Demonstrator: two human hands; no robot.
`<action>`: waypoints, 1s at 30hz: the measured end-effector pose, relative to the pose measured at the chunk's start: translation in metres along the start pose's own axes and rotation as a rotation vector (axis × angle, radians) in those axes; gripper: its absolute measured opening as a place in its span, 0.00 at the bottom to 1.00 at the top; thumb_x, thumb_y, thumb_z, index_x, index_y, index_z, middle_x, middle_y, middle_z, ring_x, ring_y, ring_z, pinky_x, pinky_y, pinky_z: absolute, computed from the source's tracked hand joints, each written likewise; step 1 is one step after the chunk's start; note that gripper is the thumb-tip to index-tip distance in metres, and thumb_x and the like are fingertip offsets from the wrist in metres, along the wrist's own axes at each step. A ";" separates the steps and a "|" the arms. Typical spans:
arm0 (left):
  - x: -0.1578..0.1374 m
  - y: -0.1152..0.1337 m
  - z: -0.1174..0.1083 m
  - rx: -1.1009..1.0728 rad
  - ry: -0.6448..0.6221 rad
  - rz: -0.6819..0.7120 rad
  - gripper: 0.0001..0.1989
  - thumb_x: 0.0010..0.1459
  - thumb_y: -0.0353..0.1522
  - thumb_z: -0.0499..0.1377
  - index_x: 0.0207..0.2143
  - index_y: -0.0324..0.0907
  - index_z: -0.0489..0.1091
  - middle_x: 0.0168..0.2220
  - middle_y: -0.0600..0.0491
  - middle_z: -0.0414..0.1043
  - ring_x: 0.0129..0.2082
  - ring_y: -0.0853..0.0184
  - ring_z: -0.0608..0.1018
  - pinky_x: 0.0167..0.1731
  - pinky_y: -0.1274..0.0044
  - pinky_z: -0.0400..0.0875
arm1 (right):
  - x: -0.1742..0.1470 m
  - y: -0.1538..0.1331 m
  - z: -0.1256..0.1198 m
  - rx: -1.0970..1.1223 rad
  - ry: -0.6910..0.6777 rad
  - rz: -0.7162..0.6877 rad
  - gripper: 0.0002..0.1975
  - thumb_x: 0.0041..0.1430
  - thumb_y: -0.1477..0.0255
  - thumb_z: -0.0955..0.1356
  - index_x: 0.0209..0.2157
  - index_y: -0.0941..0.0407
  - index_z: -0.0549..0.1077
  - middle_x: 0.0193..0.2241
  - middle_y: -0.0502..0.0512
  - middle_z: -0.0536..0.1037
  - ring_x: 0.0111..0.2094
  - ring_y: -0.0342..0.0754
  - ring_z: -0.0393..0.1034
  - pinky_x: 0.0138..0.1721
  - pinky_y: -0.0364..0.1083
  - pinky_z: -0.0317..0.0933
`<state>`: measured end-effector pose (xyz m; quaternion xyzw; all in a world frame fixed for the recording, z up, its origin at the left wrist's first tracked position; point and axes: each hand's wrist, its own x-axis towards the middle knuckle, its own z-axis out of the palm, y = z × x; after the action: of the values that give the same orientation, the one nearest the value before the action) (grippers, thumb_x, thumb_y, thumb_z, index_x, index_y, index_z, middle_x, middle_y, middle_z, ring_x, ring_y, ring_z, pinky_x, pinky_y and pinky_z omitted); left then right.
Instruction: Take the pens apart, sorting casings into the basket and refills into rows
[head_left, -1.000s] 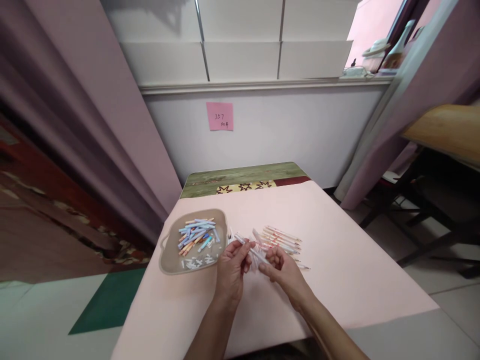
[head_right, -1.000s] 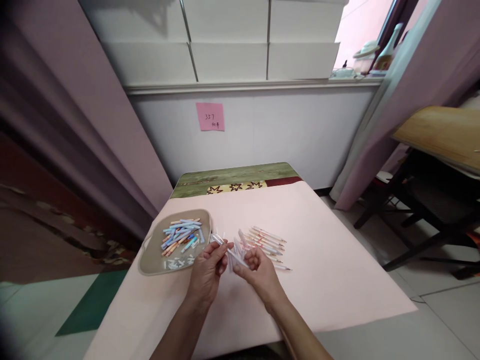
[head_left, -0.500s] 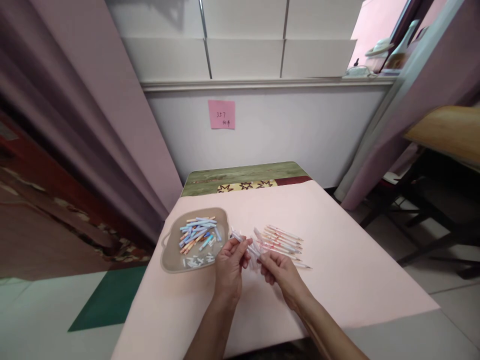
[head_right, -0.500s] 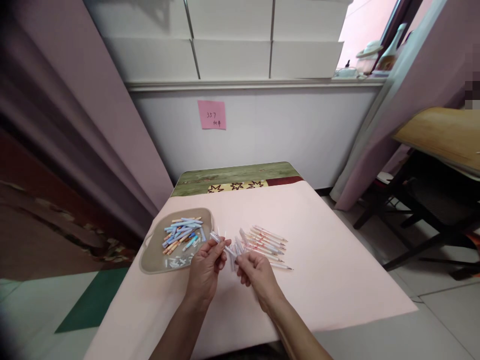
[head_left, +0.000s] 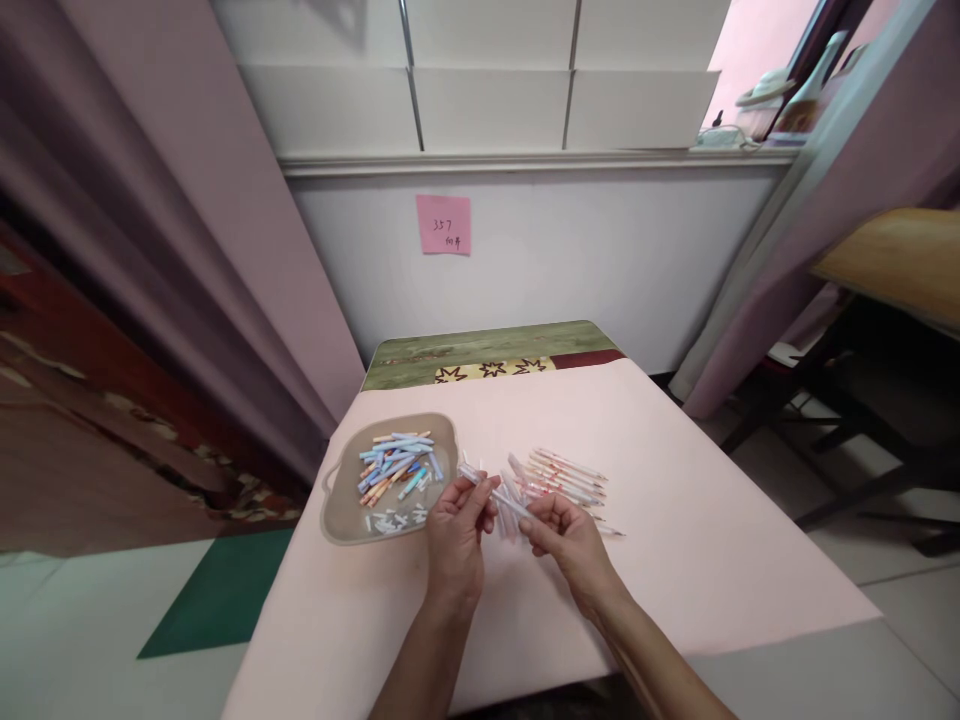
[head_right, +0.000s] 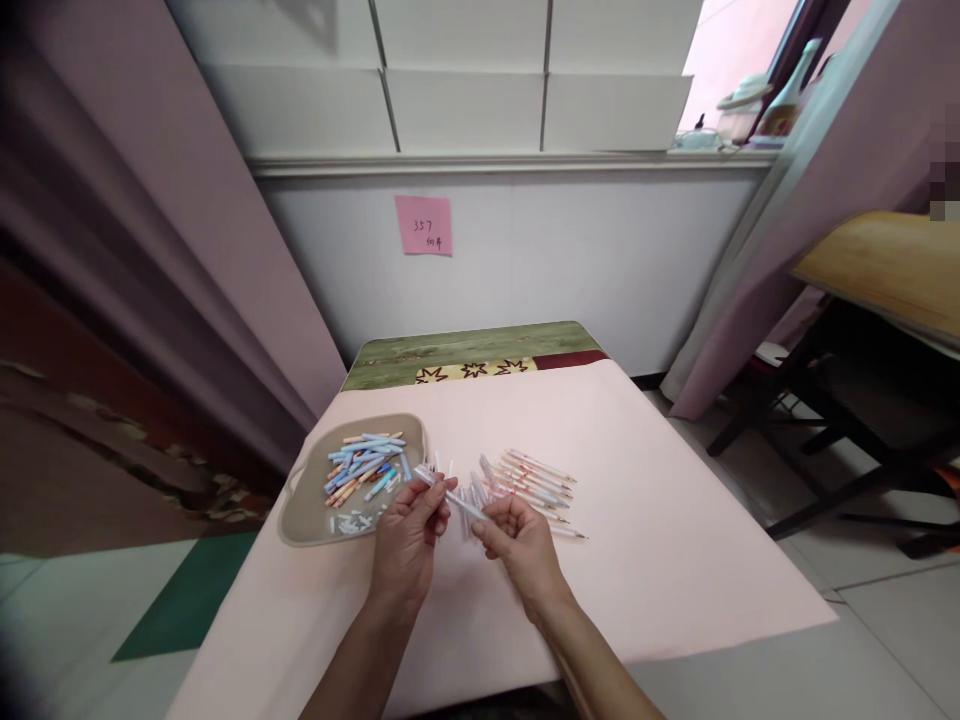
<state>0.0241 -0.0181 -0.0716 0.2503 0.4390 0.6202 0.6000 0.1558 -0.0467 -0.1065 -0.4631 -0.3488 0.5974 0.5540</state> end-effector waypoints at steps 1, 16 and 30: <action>-0.001 -0.001 0.000 -0.003 0.014 0.004 0.14 0.42 0.32 0.69 0.32 0.35 0.73 0.24 0.54 0.74 0.19 0.78 0.66 0.17 0.85 0.57 | 0.000 0.000 0.000 -0.003 0.015 -0.020 0.17 0.41 0.65 0.77 0.28 0.57 0.70 0.19 0.44 0.69 0.21 0.38 0.61 0.23 0.39 0.57; 0.011 0.025 -0.015 0.061 0.213 0.307 0.14 0.43 0.32 0.68 0.26 0.40 0.65 0.18 0.62 0.66 0.17 0.78 0.66 0.18 0.84 0.59 | 0.004 0.011 -0.015 -0.261 0.079 -0.108 0.15 0.47 0.61 0.73 0.30 0.56 0.69 0.20 0.45 0.67 0.20 0.40 0.58 0.23 0.41 0.54; 0.003 0.024 -0.027 0.502 0.077 0.406 0.11 0.48 0.36 0.65 0.31 0.43 0.67 0.23 0.59 0.68 0.23 0.72 0.70 0.24 0.81 0.63 | -0.010 0.006 0.015 -1.285 0.159 -0.520 0.07 0.59 0.66 0.64 0.29 0.54 0.69 0.24 0.50 0.76 0.24 0.44 0.69 0.26 0.41 0.49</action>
<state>-0.0120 -0.0189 -0.0651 0.4491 0.5416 0.6086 0.3668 0.1394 -0.0561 -0.1059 -0.6430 -0.6909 0.0850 0.3194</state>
